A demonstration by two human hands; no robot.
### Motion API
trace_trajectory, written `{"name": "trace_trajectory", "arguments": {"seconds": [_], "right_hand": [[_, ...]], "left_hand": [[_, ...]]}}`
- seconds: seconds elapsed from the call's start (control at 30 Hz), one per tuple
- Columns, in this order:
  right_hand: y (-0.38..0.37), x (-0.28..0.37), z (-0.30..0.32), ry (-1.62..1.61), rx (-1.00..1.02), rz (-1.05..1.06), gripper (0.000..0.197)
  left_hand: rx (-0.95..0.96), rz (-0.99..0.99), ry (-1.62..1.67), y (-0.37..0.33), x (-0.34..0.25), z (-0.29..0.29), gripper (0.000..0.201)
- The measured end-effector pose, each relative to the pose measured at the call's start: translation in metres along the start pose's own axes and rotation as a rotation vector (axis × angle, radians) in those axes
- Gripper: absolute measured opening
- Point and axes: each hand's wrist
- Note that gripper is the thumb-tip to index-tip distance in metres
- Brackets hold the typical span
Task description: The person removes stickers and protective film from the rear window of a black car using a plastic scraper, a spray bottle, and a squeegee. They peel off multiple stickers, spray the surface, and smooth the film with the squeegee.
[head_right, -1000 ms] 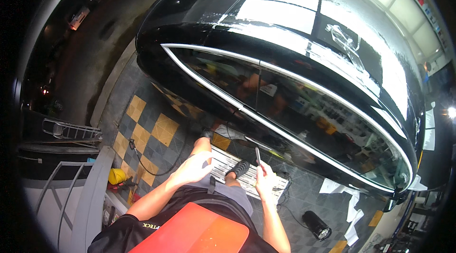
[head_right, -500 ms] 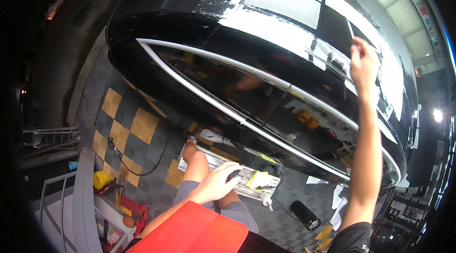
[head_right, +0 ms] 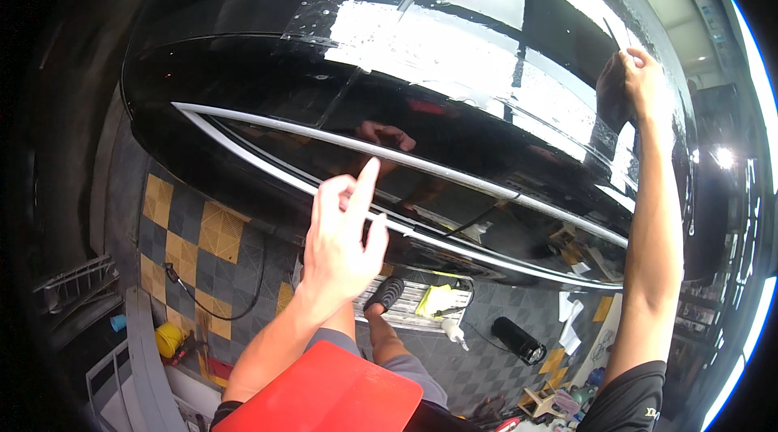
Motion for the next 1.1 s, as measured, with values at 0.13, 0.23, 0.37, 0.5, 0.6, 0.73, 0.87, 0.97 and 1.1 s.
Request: {"name": "trace_trajectory", "arguments": {"seconds": [0.13,0.23,0.37,0.5,0.6,0.73,0.87,0.97,1.1], "right_hand": [[0.048,0.027,0.020,0.024,-0.434,0.283,0.036],[0.151,0.072,0.063,-0.363,-0.198,0.349,0.030],[0.320,0.135,0.119,-1.006,0.401,0.372,0.032],[0.381,0.168,0.163,-1.335,0.747,0.677,0.028],[0.387,0.167,0.163,-1.448,0.490,0.866,0.020],[0.398,0.128,0.179,-1.373,0.384,0.989,0.022],[0.420,0.078,0.208,-1.326,0.524,0.963,0.024],[0.423,0.036,0.222,-1.148,0.785,0.970,0.029],[0.457,0.025,0.132,-0.978,0.970,0.366,0.038]], "left_hand": [[0.033,-0.268,-0.073,-0.060,-0.003,-0.024,0.078],[0.077,-0.259,-0.135,-0.078,0.002,-0.028,0.082],[-0.063,-0.286,-0.091,-0.070,0.023,-0.010,0.083],[-0.203,-0.024,-0.068,-0.018,0.032,0.012,0.071],[-0.175,0.204,-0.029,0.043,0.027,0.023,0.062],[-0.115,0.366,-0.065,0.139,-0.001,0.021,0.063],[-0.097,0.481,-0.021,0.201,-0.039,0.005,0.058],[-0.153,0.549,0.030,0.193,-0.053,-0.011,0.055],[-0.223,0.404,0.052,0.155,-0.056,-0.018,0.054]]}}
Point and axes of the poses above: each hand's wrist, its own y-axis away from the middle knuckle, its own z-axis out of the back of the hand, x = y × z, and after that the axes turned 13 degrees about -z, right-handed
